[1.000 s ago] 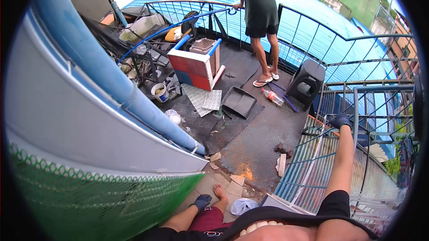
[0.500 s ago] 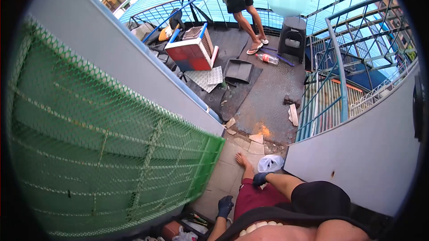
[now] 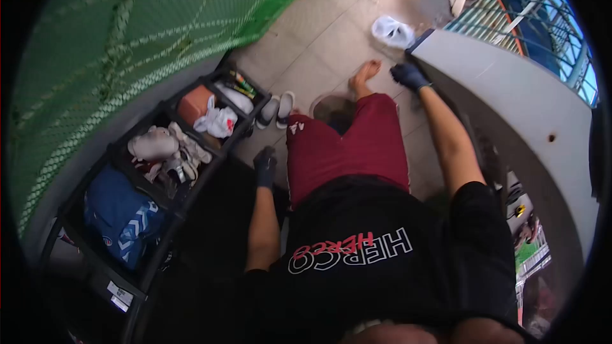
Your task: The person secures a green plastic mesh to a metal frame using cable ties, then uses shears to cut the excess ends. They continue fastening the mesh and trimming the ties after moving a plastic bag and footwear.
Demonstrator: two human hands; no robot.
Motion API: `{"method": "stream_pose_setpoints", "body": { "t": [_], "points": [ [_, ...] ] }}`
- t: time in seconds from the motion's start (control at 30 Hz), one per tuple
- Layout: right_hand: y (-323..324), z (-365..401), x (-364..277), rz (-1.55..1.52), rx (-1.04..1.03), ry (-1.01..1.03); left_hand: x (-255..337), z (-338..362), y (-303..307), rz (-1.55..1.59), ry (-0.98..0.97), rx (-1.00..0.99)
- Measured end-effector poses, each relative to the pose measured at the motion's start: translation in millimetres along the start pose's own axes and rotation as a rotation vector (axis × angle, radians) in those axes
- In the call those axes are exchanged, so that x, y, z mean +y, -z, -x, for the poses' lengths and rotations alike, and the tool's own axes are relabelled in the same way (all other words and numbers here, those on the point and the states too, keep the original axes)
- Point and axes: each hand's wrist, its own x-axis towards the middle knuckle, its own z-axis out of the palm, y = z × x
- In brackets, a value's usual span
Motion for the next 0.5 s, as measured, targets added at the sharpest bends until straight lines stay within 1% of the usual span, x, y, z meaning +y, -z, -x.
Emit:
{"method": "stream_pose_setpoints", "body": {
  "t": [0.03, 0.07, 0.1, 0.17, 0.2, 0.23, 0.27, 0.3, 0.33, 0.37, 0.4, 0.43, 0.47, 0.5],
  "points": [
    [-3.9, -7.4, 0.4, -0.279, -0.025, -0.249, -6.6, -23.9, 10.2, -0.122, -0.088, -0.018],
    [-10.7, 7.9, -25.0, -0.409, 0.008, -0.368, -3.8, -32.9, 18.3, -0.131, -0.079, -0.033],
    [-11.6, 12.7, -46.2, -0.522, 0.066, -0.477, 13.7, -42.0, 14.2, -0.123, -0.093, -0.056],
    [-50.1, 25.6, -66.7, -0.454, 0.095, -0.558, 37.3, -52.3, 18.6, -0.16, -0.081, -0.136],
    [-82.3, 30.5, -62.8, -0.379, 0.081, -0.555, 41.7, -61.7, 25.0, -0.154, -0.069, -0.146],
    [-113.8, 39.2, -69.2, -0.412, 0.097, -0.52, 41.4, -67.4, 31.3, -0.121, -0.097, -0.214],
    [-149.6, 38.4, -60.2, -0.245, -0.048, -0.407, 35.0, -74.9, 37.9, -0.085, -0.134, -0.281],
    [-204.8, 32.5, -51.1, -0.27, -0.082, -0.5, 25.2, -85.8, 42.2, -0.074, -0.133, -0.291],
    [-230.9, 39.2, -76.0, -0.384, -0.18, -0.484, 14.3, -95.2, 45.6, 0.027, -0.115, -0.273],
    [-231.6, 49.4, -133.5, -0.117, -0.275, -0.381, 3.2, -103.8, 47.3, 0.12, -0.091, -0.26],
    [-259.3, 48.1, -147.3, 0.032, -0.286, -0.339, -7.5, -109.0, 47.0, 0.155, -0.077, -0.256],
    [-251.6, 50.4, -196.0, 0.148, -0.276, -0.44, -18.1, -116.9, 46.2, 0.147, -0.059, -0.277],
    [-254.4, 47.4, -213.7, 0.179, -0.294, -0.4, -26.9, -127.6, 42.6, 0.196, 0.001, -0.317],
    [-261.3, 45.4, -225.2, 0.158, -0.231, -0.299, -35.6, -135.1, 36.4, 0.249, 0.065, -0.351]
  ]
}}
